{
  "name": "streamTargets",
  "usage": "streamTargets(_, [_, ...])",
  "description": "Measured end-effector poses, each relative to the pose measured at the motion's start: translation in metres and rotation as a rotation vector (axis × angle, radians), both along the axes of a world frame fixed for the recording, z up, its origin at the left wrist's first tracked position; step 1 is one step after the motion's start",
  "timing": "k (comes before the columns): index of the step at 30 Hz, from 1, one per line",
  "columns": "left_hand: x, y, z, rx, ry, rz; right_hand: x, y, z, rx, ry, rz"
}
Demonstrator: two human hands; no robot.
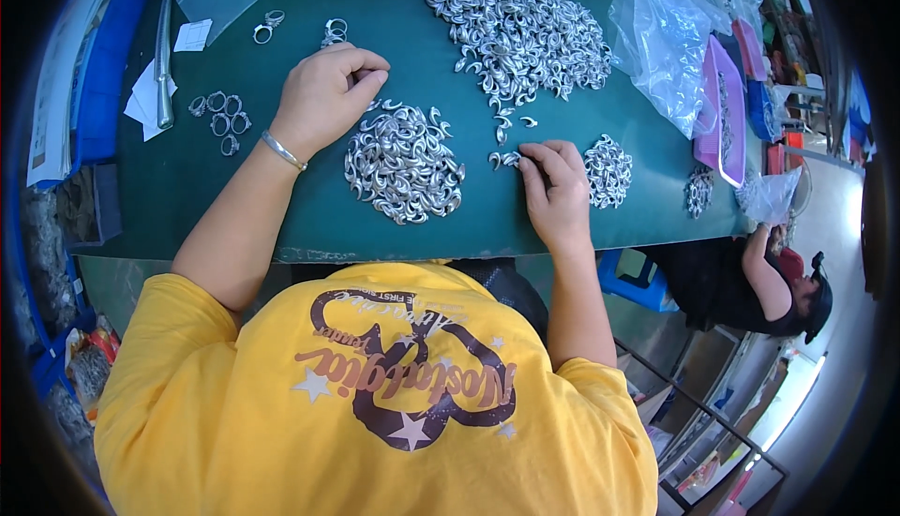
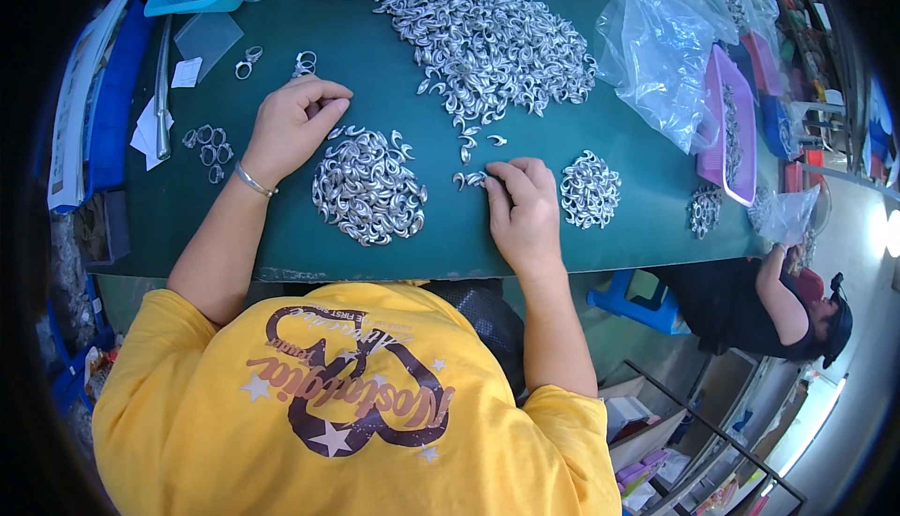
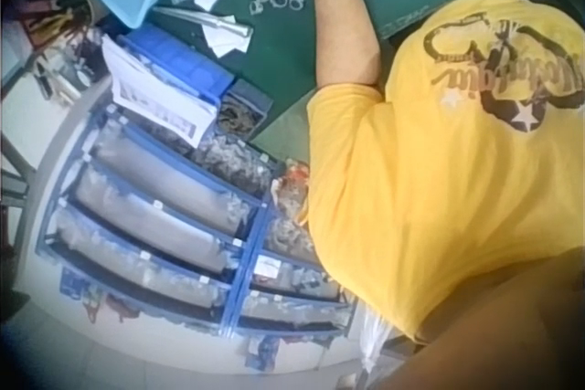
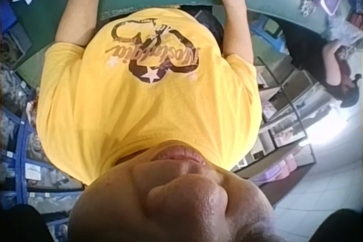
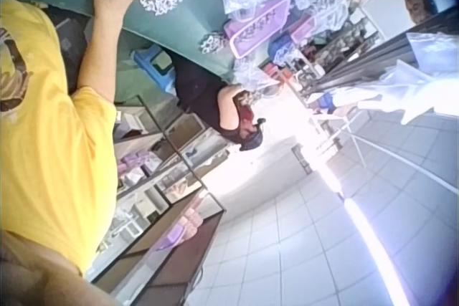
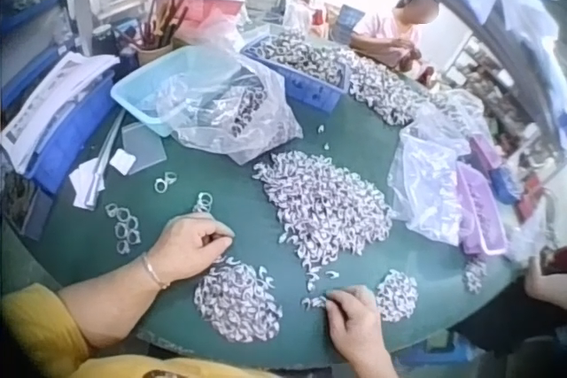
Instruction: The person picks up individual silver metal pieces from a central pile by hand and places them into smaller separate groups on the green table surface.
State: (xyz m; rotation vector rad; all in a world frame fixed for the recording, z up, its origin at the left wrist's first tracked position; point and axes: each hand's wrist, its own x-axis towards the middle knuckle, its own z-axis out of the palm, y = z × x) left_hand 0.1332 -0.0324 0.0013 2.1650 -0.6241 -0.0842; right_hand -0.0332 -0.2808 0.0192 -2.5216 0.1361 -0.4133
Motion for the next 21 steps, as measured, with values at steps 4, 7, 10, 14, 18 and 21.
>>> streamTargets(4, [0.0, 0.0, 0.001, 0.004, -0.002, 0.003, -0.005, 0.008, 0.003, 0.041, 0.047, -0.036])
streamTargets(7, [0.001, 0.002, 0.001, 0.005, 0.007, 0.005, -0.01, 0.0, 0.008, 0.052, 0.082, -0.09])
streamTargets(10, [0.0, 0.002, 0.002, 0.006, 0.011, 0.003, -0.013, -0.011, 0.012, 0.142, 0.08, -0.195])
streamTargets(14, [0.0, -0.002, 0.003, -0.003, 0.021, -0.003, -0.013, -0.005, 0.01, 0.019, 0.061, -0.012])
streamTargets(18, [0.001, 0.001, 0.001, 0.01, 0.037, 0.004, -0.015, 0.002, 0.01, -0.049, 0.045, -0.012])
streamTargets(21, [-0.001, 0.0, 0.004, 0.021, 0.052, 0.008, -0.023, -0.029, 0.013, -0.078, -0.056, -0.241])
